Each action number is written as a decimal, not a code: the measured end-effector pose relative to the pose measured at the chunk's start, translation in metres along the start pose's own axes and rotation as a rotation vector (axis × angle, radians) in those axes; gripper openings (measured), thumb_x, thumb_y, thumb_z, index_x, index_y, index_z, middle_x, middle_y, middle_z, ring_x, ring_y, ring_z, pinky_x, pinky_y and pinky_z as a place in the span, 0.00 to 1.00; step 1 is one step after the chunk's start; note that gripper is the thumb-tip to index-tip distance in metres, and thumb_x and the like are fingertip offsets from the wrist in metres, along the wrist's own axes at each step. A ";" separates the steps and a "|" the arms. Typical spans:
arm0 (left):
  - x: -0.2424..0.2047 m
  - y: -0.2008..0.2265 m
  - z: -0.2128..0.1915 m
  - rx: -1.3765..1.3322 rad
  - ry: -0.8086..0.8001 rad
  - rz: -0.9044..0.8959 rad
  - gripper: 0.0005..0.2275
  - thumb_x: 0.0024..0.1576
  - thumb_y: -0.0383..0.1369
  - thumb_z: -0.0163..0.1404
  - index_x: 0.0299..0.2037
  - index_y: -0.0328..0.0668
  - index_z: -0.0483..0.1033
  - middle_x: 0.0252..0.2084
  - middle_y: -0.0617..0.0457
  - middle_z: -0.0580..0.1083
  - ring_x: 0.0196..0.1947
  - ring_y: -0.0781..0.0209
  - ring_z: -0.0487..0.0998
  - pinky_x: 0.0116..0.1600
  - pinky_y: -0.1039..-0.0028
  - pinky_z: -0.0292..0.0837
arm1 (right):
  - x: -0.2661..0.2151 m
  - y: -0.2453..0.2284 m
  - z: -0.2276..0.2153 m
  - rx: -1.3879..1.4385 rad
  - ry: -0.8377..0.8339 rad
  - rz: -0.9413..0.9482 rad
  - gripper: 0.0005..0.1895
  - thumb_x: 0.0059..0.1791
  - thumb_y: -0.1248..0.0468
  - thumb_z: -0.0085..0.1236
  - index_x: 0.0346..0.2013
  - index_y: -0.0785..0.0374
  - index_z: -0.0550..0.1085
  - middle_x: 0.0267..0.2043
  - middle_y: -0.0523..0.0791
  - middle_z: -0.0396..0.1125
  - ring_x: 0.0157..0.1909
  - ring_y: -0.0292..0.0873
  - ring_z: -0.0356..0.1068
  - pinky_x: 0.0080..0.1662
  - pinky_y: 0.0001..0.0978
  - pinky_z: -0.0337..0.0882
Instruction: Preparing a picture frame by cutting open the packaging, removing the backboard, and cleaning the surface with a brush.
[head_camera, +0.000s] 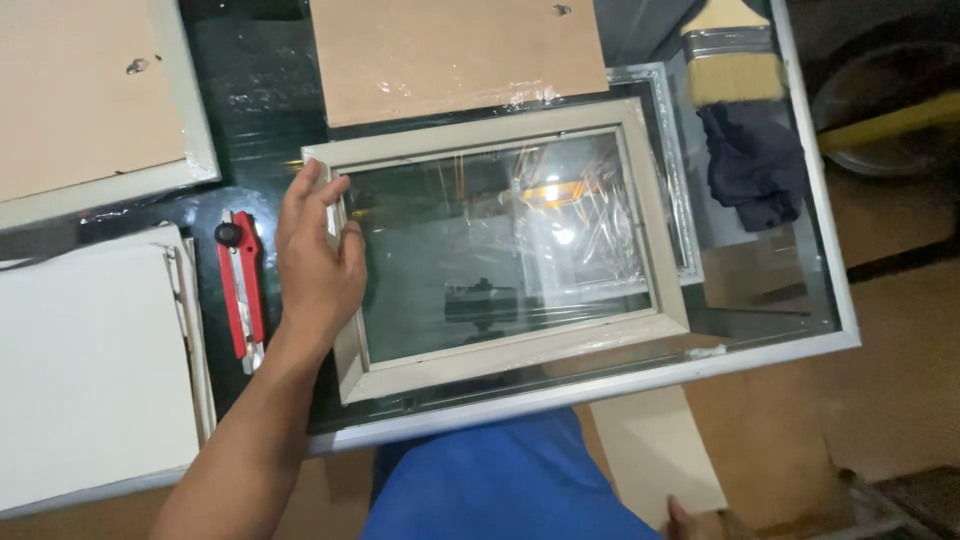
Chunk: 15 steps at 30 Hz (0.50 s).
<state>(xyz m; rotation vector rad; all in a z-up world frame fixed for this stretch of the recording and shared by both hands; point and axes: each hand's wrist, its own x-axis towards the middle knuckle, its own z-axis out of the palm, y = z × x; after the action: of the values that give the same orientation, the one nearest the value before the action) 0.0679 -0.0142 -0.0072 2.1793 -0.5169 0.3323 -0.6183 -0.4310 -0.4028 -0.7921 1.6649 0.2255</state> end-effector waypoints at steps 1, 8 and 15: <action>0.002 0.003 -0.001 -0.002 -0.009 -0.001 0.21 0.54 0.15 0.51 0.59 0.33 0.74 0.66 0.31 0.64 0.67 0.28 0.65 0.70 0.46 0.58 | 0.038 -0.012 -0.002 0.051 0.019 0.053 0.39 0.44 0.37 0.70 0.38 0.73 0.72 0.35 0.55 0.59 0.39 0.66 0.70 0.35 0.53 0.78; -0.003 -0.010 0.005 0.002 0.036 0.022 0.22 0.54 0.18 0.54 0.60 0.39 0.74 0.67 0.37 0.65 0.68 0.34 0.66 0.70 0.49 0.58 | 0.089 -0.121 0.213 -0.191 0.141 -0.384 0.22 0.47 0.49 0.71 0.36 0.68 0.80 0.36 0.57 0.72 0.42 0.54 0.75 0.37 0.50 0.80; -0.002 -0.014 0.004 0.008 0.039 0.011 0.22 0.53 0.19 0.55 0.59 0.40 0.75 0.66 0.38 0.67 0.67 0.35 0.68 0.69 0.49 0.59 | 0.017 -0.189 0.244 0.899 -0.490 -0.422 0.32 0.58 0.47 0.40 0.72 0.61 0.57 0.75 0.49 0.53 0.71 0.52 0.57 0.68 0.47 0.61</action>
<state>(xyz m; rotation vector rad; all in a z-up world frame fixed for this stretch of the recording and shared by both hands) 0.0734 -0.0092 -0.0203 2.1747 -0.5065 0.3822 -0.3107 -0.4452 -0.4321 -0.3297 0.9387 -0.5580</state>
